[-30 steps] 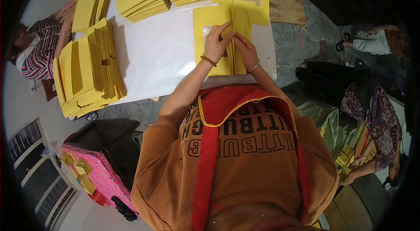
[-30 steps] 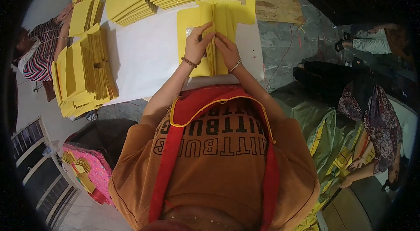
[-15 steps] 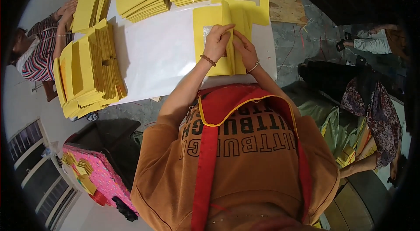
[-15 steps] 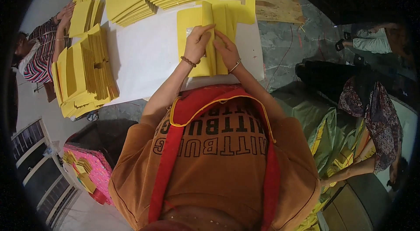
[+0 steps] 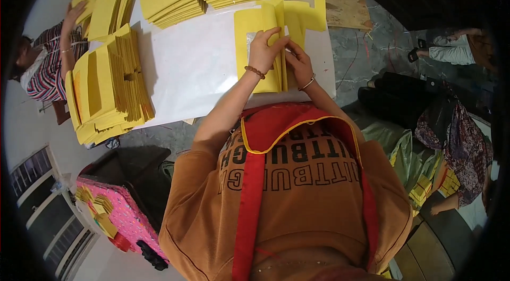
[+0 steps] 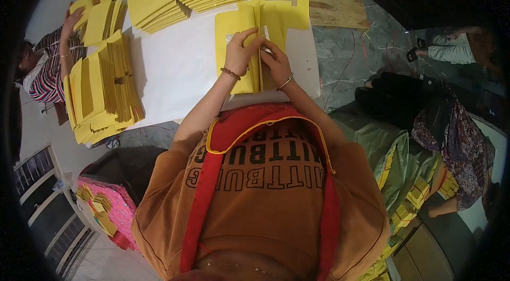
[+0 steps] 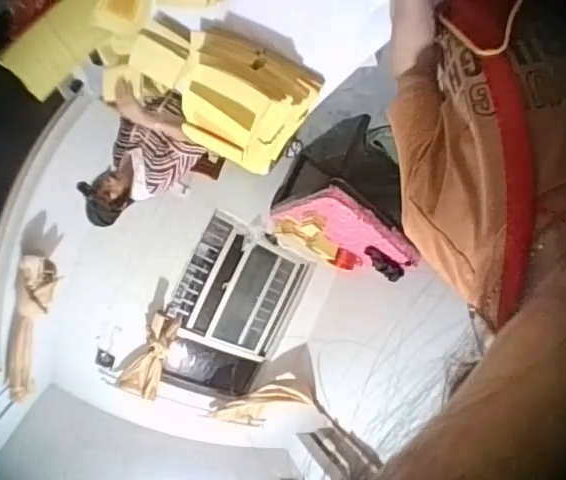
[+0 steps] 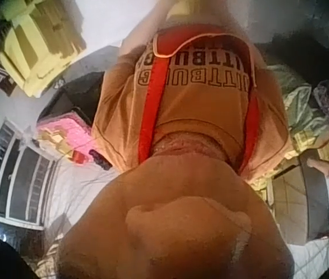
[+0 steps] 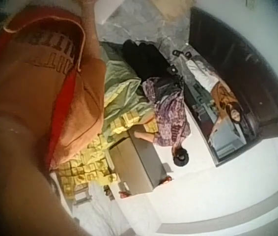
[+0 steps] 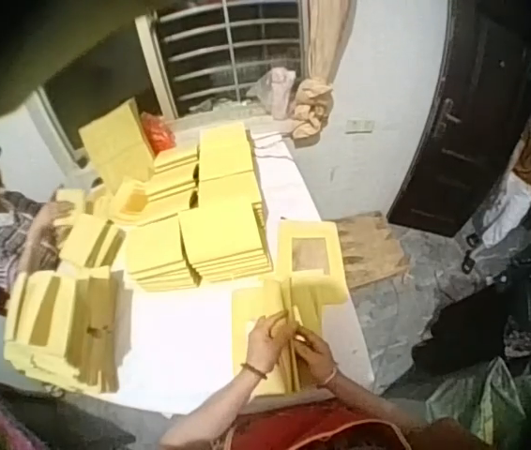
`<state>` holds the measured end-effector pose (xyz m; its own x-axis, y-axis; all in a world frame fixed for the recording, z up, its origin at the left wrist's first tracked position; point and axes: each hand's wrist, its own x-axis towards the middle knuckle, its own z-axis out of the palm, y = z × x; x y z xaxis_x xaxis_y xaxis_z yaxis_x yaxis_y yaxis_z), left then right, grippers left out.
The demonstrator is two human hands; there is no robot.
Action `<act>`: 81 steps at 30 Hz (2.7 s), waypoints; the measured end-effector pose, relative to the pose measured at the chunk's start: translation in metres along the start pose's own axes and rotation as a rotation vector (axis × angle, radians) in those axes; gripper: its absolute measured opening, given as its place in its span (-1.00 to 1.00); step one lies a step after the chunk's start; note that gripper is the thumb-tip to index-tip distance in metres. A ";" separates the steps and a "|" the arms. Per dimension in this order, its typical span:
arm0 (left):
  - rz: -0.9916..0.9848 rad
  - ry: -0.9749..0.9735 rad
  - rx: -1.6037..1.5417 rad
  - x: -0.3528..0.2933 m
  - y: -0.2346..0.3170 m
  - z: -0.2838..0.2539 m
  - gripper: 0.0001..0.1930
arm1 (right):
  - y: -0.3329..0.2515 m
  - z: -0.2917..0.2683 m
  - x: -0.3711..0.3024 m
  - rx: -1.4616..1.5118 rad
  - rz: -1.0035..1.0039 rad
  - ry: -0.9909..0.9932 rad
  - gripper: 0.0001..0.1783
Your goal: The recorder is applying silver foil sheets to yellow paper and stacking them.
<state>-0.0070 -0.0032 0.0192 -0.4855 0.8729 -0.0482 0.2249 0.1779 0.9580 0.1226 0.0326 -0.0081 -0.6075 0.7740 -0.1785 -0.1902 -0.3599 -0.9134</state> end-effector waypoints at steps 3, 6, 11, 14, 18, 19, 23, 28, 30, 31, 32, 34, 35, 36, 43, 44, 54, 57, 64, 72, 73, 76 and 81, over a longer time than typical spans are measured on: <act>0.035 0.016 0.037 -0.002 0.001 0.000 -0.65 | 0.006 -0.003 0.001 -0.045 -0.049 -0.011 -0.58; 0.056 0.008 0.031 -0.004 -0.002 -0.002 -0.64 | 0.014 -0.009 0.003 -0.029 -0.075 -0.020 -0.59; 0.030 -0.003 0.003 -0.009 0.000 -0.003 -0.64 | 0.016 -0.010 0.000 -0.067 -0.094 -0.013 -0.58; 0.028 0.003 0.005 -0.008 0.002 -0.001 -0.64 | 0.015 -0.009 -0.001 -0.018 -0.047 -0.022 -0.58; 0.034 -0.038 0.009 -0.001 -0.001 -0.004 -0.64 | 0.008 -0.008 0.004 -0.014 -0.057 -0.015 -0.58; 0.062 -0.045 -0.015 0.003 -0.003 -0.004 -0.64 | 0.006 -0.008 0.008 0.015 -0.057 -0.011 -0.58; 0.077 -0.034 0.040 0.003 0.001 -0.012 -0.65 | 0.000 0.000 0.011 0.076 -0.015 -0.022 -0.57; -0.135 -0.078 -0.091 -0.003 0.001 -0.002 -0.59 | -0.017 0.009 0.000 -0.094 0.048 0.046 -0.65; -0.056 -0.105 0.005 -0.006 -0.002 0.003 -0.56 | -0.001 -0.010 -0.004 -0.115 -0.022 0.019 -0.63; 0.060 -0.044 0.026 -0.006 -0.009 0.005 -0.56 | 0.003 -0.013 -0.005 -0.073 -0.026 0.000 -0.62; 0.167 0.007 0.046 -0.009 -0.017 0.006 -0.55 | 0.007 -0.015 -0.008 -0.034 -0.018 -0.010 -0.61; 0.176 0.012 0.058 -0.012 -0.014 0.002 -0.55 | 0.013 -0.020 -0.008 0.026 0.016 -0.036 -0.60; 0.169 -0.023 0.051 -0.015 -0.012 -0.002 -0.54 | 0.016 -0.020 -0.008 0.079 0.068 -0.018 -0.59; 0.180 -0.005 0.058 -0.015 -0.011 -0.003 -0.54 | 0.019 -0.022 -0.006 0.079 0.058 -0.039 -0.59; 0.168 -0.008 -0.019 -0.010 -0.009 -0.005 -0.58 | 0.018 -0.023 0.004 0.056 0.045 -0.031 -0.58; 0.183 -0.003 -0.001 -0.009 -0.012 -0.004 -0.59 | 0.017 -0.021 0.004 0.090 0.053 -0.037 -0.59; 0.128 0.028 -0.097 -0.010 -0.016 -0.003 -0.77 | -0.003 -0.001 -0.004 0.022 -0.043 0.015 -0.49; 0.112 0.002 -0.110 -0.009 -0.023 -0.003 -0.78 | -0.009 0.014 -0.007 -0.041 -0.205 0.040 -0.43; 0.064 0.013 -0.202 -0.012 -0.018 -0.003 -0.83 | -0.018 0.013 -0.007 -0.100 0.036 0.011 -0.51; 0.015 0.103 -0.250 -0.012 -0.011 -0.003 -0.86 | -0.010 -0.002 0.003 -0.234 0.034 -0.004 -0.55; 0.015 0.104 -0.251 -0.011 -0.013 -0.002 -0.86 | -0.010 -0.003 0.003 -0.236 0.034 -0.006 -0.55; 0.091 0.143 -0.209 -0.012 -0.015 -0.006 -0.85 | -0.025 0.011 -0.005 -0.912 -0.371 0.118 -0.52; -0.001 0.085 -0.140 -0.015 -0.012 -0.006 -0.80 | -0.033 0.021 -0.010 -0.875 -0.387 -0.041 -0.48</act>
<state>-0.0073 -0.0209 0.0096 -0.5566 0.8302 -0.0303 0.1076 0.1082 0.9883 0.1188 0.0261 0.0310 -0.6534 0.7324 0.1913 0.2496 0.4470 -0.8590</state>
